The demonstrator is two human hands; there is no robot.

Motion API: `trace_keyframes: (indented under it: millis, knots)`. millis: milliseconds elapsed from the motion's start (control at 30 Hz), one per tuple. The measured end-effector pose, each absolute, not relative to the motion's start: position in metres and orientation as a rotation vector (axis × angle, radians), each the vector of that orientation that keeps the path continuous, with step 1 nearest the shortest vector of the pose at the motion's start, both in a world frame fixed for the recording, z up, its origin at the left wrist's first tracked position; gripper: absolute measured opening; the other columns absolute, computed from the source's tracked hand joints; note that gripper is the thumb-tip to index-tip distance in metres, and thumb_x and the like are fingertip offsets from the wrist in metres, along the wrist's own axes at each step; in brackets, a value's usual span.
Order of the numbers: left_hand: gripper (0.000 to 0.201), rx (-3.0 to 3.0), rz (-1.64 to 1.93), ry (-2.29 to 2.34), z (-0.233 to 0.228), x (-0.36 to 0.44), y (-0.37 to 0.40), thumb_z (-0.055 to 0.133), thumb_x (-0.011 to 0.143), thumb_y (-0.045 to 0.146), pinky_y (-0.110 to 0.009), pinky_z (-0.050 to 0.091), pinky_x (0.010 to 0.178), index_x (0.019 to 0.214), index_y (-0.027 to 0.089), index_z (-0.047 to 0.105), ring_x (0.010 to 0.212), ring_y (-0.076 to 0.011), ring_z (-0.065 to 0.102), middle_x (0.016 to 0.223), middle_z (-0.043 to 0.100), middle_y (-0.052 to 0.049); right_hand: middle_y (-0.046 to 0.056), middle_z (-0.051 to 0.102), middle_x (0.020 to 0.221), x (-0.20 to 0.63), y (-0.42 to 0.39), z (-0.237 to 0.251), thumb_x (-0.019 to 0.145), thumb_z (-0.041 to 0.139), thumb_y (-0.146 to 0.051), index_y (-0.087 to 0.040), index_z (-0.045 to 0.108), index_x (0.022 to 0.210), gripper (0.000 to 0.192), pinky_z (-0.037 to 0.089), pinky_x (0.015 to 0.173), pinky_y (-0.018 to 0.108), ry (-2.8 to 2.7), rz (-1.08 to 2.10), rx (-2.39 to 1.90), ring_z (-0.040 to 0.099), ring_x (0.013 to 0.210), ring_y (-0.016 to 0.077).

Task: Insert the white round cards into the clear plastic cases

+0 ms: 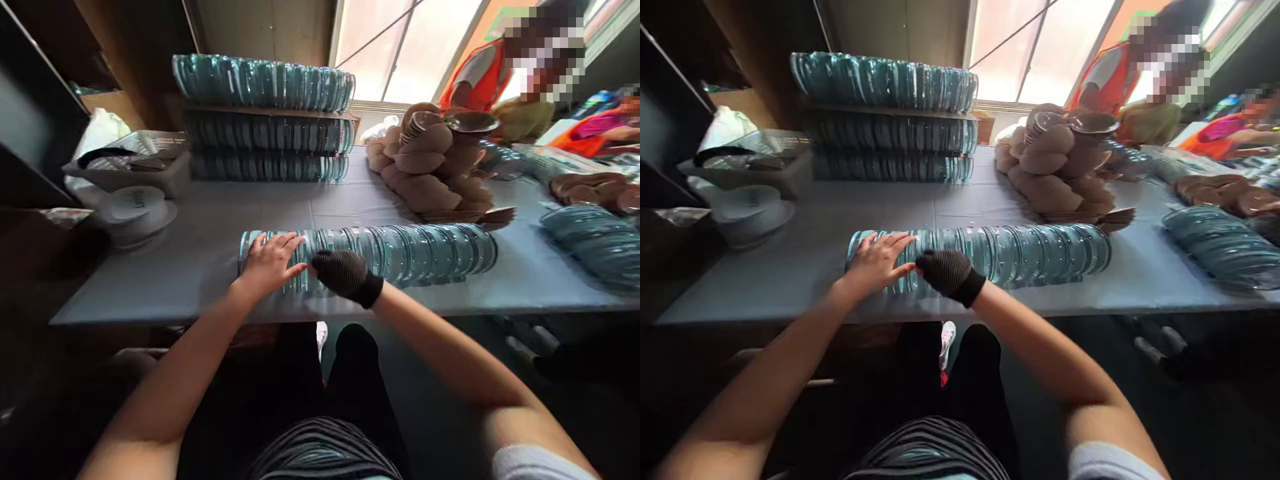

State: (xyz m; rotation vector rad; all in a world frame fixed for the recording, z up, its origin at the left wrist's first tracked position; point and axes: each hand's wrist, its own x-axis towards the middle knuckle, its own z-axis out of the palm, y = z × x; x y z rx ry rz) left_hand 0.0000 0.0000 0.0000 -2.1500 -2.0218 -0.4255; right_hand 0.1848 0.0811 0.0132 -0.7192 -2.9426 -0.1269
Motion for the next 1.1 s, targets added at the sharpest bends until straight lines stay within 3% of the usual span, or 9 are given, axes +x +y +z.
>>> trace_keyframes:
  millis: [133,233,333,400,567,700,867,967,1100]
  knots:
    - [0.058,-2.157,-0.384,-2.057,0.001,0.001,0.000,0.049,0.093,0.053,-0.053,0.024,0.117,0.143,0.025,0.044,0.134,-0.0257,0.045,0.148,0.048,-0.004,0.007,0.073,0.103,0.203,0.044,-0.074,0.097,0.040,-0.022,-0.024,0.072,0.106,0.033,0.038,0.062,0.026,-2.981,-0.128,-0.675,0.067,0.078,0.0171]
    - [0.058,-2.158,-0.362,-2.077,0.006,0.002,-0.001,0.048,0.093,0.052,-0.054,0.023,0.117,0.143,0.024,0.043,0.137,-0.0255,0.041,0.150,0.046,-0.004,0.007,0.074,0.102,0.216,0.036,-0.089,0.095,0.047,-0.022,-0.025,0.072,0.110,0.030,0.042,0.069,0.026,-2.972,-0.049,-0.652,0.068,0.086,0.0189]
    - [0.063,-2.163,-0.367,-2.068,0.013,0.012,0.004,0.048,0.093,0.053,-0.055,0.019,0.119,0.146,0.020,0.040,0.146,-0.0272,0.027,0.156,0.036,-0.007,0.006,0.075,0.098,0.223,0.060,-0.049,0.095,0.046,-0.030,-0.025,0.071,0.112,0.030,0.045,0.073,0.027,-2.835,0.018,-0.747,0.068,0.085,0.0187]
    - [0.069,-2.193,-0.393,-2.025,0.016,0.024,0.012,0.048,0.093,0.054,-0.055,0.017,0.120,0.149,0.017,0.034,0.148,-0.0271,0.021,0.159,0.030,-0.009,0.008,0.073,0.109,0.218,0.092,-0.007,0.098,0.041,-0.031,-0.023,0.067,0.120,0.035,0.046,0.081,0.027,-2.652,-0.010,-0.979,0.067,0.094,0.0190]
    - [0.068,-2.286,-0.390,-1.962,0.008,0.048,0.034,0.051,0.090,0.055,-0.055,0.025,0.118,0.145,0.016,0.040,0.139,-0.0253,0.039,0.151,0.044,-0.009,0.009,0.067,0.122,0.169,0.186,0.064,0.087,0.056,-0.031,-0.024,0.061,0.130,0.044,0.046,0.089,0.031,-3.065,0.125,-1.302,0.063,0.109,0.0237]
    - [0.068,-2.256,-0.421,-1.962,0.000,0.049,0.037,0.052,0.089,0.057,-0.055,0.026,0.117,0.143,0.018,0.043,0.137,-0.0262,0.042,0.150,0.046,-0.009,0.005,0.072,0.103,0.138,0.231,0.063,0.073,0.069,-0.019,-0.022,0.067,0.122,0.049,0.048,0.077,0.025,-3.298,0.356,-1.203,0.066,0.088,0.0174]
    - [0.069,-2.246,-0.427,-1.942,-0.003,0.049,0.036,0.050,0.089,0.059,-0.055,0.025,0.117,0.144,0.019,0.043,0.136,-0.0268,0.043,0.150,0.046,-0.010,0.003,0.071,0.080,0.132,0.246,0.050,0.073,0.065,-0.018,-0.014,0.062,0.129,0.056,0.045,0.060,0.022,-3.406,0.556,-1.146,0.055,0.058,0.0090]
    - [0.069,-2.243,-0.430,-1.941,-0.004,0.050,0.037,0.050,0.089,0.059,-0.055,0.025,0.117,0.144,0.018,0.042,0.136,-0.0263,0.043,0.149,0.046,-0.009,0.001,0.070,0.078,0.128,0.242,0.052,0.070,0.062,-0.010,-0.017,0.067,0.122,0.053,0.044,0.059,0.021,-3.425,0.552,-1.048,0.053,0.058,0.0083]
    - [0.066,-2.239,-0.434,-1.960,-0.002,0.050,0.036,0.051,0.089,0.055,-0.054,0.025,0.117,0.143,0.018,0.043,0.134,-0.0253,0.044,0.147,0.049,-0.009,0.003,0.072,0.086,0.140,0.225,0.064,0.069,0.061,-0.008,-0.017,0.073,0.110,0.043,0.042,0.065,0.021,-3.330,0.400,-0.924,0.061,0.072,0.0125]
